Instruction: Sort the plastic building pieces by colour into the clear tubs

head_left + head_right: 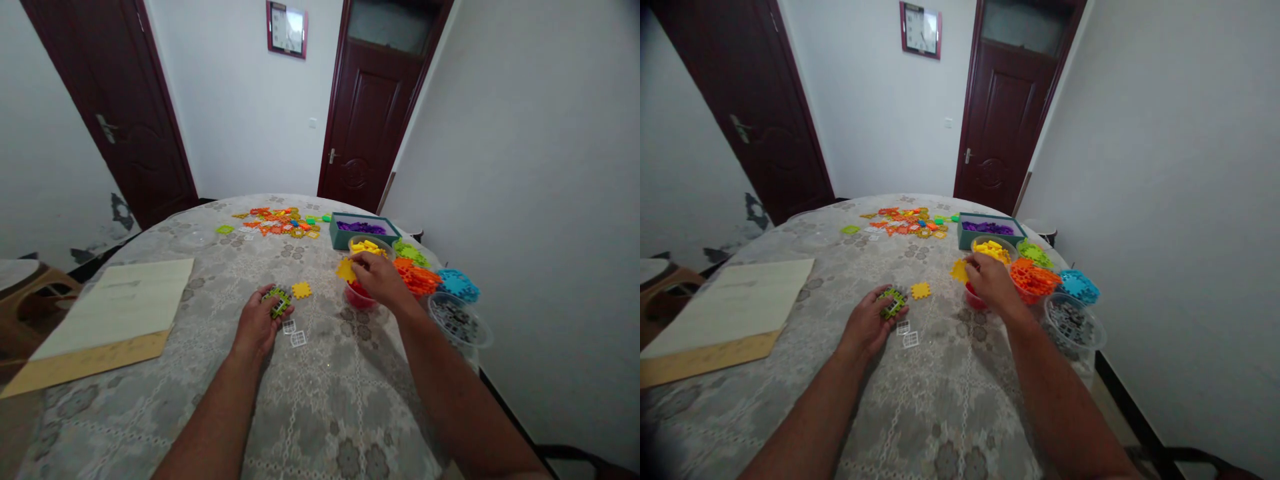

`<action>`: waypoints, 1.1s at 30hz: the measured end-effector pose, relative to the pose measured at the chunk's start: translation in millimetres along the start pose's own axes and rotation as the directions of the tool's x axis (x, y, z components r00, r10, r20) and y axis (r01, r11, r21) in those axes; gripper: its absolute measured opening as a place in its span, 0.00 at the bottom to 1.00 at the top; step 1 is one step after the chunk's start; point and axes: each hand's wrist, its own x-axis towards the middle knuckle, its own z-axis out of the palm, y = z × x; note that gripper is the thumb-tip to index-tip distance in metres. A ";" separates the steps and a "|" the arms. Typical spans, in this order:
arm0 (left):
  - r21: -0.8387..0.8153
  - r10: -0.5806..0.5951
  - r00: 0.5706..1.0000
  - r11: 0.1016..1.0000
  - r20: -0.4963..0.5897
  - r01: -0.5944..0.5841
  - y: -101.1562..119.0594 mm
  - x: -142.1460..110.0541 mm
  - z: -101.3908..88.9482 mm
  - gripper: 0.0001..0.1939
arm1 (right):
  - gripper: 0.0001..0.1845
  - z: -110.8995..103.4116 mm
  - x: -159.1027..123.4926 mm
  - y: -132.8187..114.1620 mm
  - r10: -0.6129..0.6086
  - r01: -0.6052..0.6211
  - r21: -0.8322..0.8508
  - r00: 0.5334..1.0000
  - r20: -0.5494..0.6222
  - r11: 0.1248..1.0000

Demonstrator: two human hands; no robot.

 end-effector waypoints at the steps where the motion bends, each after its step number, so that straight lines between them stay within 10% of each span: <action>1: -0.001 0.000 1.000 1.000 0.006 0.000 -0.5 0.0 -0.1 0.17 | 0.15 -8.8 11.3 8.7 -0.006 -0.007 -0.136 0.996 -0.092 0.991; 9: -0.004 0.005 1.000 1.000 0.003 -0.005 0.5 -1.0 0.7 0.15 | 0.21 -43.0 78.7 68.0 0.183 -0.213 -0.654 0.976 -0.115 0.726; 21: -0.013 0.002 1.000 1.000 -0.011 -0.002 -0.7 -1.0 0.4 0.16 | 0.25 -34.8 79.0 65.1 0.092 -0.158 -0.614 0.986 -0.138 0.774; 28: -0.052 0.019 0.994 0.998 -0.106 -0.025 -0.7 0.6 1.3 0.18 | 0.22 51.0 33.3 -7.6 -0.223 0.258 -0.223 0.960 0.169 0.940; 33: -0.127 0.018 0.993 0.991 -0.117 -0.033 0.1 2.1 -1.1 0.17 | 0.28 125.0 14.7 -35.0 -0.168 0.302 -0.287 0.897 0.410 0.909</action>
